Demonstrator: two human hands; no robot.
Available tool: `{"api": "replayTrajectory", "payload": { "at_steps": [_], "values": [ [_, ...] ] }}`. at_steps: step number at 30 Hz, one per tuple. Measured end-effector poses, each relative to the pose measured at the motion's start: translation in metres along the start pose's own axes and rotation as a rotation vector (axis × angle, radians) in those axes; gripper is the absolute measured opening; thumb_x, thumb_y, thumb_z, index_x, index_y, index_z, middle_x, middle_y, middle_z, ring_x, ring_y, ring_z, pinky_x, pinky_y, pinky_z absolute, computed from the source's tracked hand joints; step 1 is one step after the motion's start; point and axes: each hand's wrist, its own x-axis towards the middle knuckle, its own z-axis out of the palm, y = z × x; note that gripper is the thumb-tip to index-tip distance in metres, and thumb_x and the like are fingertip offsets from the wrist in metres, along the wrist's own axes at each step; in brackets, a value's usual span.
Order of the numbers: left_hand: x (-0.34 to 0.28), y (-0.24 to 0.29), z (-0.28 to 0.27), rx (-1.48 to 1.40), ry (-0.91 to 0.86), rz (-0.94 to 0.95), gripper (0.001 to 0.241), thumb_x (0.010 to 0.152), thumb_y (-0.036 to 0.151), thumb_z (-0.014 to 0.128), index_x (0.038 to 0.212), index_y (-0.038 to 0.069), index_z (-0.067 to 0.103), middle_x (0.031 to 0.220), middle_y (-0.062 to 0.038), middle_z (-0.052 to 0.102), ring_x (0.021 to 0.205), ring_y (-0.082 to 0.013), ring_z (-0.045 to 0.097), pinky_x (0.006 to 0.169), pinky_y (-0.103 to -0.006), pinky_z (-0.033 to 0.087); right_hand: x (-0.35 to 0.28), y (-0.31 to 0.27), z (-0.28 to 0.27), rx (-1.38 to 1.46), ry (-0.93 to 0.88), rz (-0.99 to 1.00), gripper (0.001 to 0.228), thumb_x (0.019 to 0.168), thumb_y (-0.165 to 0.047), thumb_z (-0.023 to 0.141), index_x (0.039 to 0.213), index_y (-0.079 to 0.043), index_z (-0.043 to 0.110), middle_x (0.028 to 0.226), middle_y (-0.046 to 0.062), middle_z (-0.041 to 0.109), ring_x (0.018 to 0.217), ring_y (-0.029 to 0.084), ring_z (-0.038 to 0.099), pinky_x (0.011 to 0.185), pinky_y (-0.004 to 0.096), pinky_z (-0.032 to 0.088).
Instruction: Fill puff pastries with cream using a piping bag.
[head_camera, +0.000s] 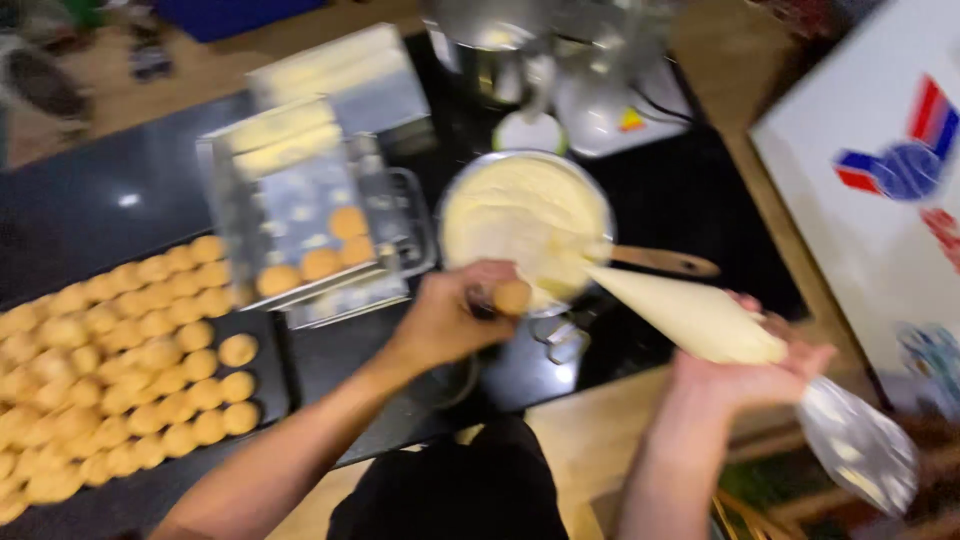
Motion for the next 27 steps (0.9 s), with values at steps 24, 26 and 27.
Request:
{"api": "replayTrajectory", "payload": {
  "at_steps": [24, 26, 27],
  "values": [
    [-0.097, -0.027, -0.159, 0.324, 0.952, 0.026, 0.036, 0.095, 0.020, 0.073, 0.126, 0.004, 0.066, 0.135, -0.017, 0.068, 0.131, -0.0317, 0.066, 0.113, -0.0388, 0.051, 0.211, 0.150, -0.091, -0.174, -0.340, 0.558, 0.045, 0.105, -0.043, 0.047, 0.072, -0.013, 0.046, 0.071, 0.009, 0.055, 0.073, 0.032, 0.060, 0.075, 0.047, 0.056],
    [-0.136, -0.059, -0.163, 0.400, 1.085, -0.038, 0.026, 0.095, 0.015, 0.072, 0.117, 0.004, 0.067, 0.124, -0.016, 0.070, 0.121, -0.0321, 0.067, 0.107, -0.0402, 0.052, 0.200, 0.175, -0.071, -0.193, -0.345, 0.596, 0.042, 0.105, -0.041, 0.048, 0.074, -0.012, 0.047, 0.073, 0.009, 0.056, 0.074, 0.032, 0.061, 0.077, 0.048, 0.057],
    [-0.155, -0.074, -0.163, 0.465, 1.198, -0.094, 0.016, 0.094, 0.010, 0.071, 0.108, 0.004, 0.069, 0.113, -0.014, 0.071, 0.112, -0.0325, 0.067, 0.101, -0.0416, 0.052, 0.194, 0.181, -0.061, -0.206, -0.347, 0.609, 0.040, 0.105, -0.040, 0.049, 0.076, -0.012, 0.048, 0.074, 0.010, 0.057, 0.075, 0.032, 0.061, 0.077, 0.048, 0.058]
  ]
}}
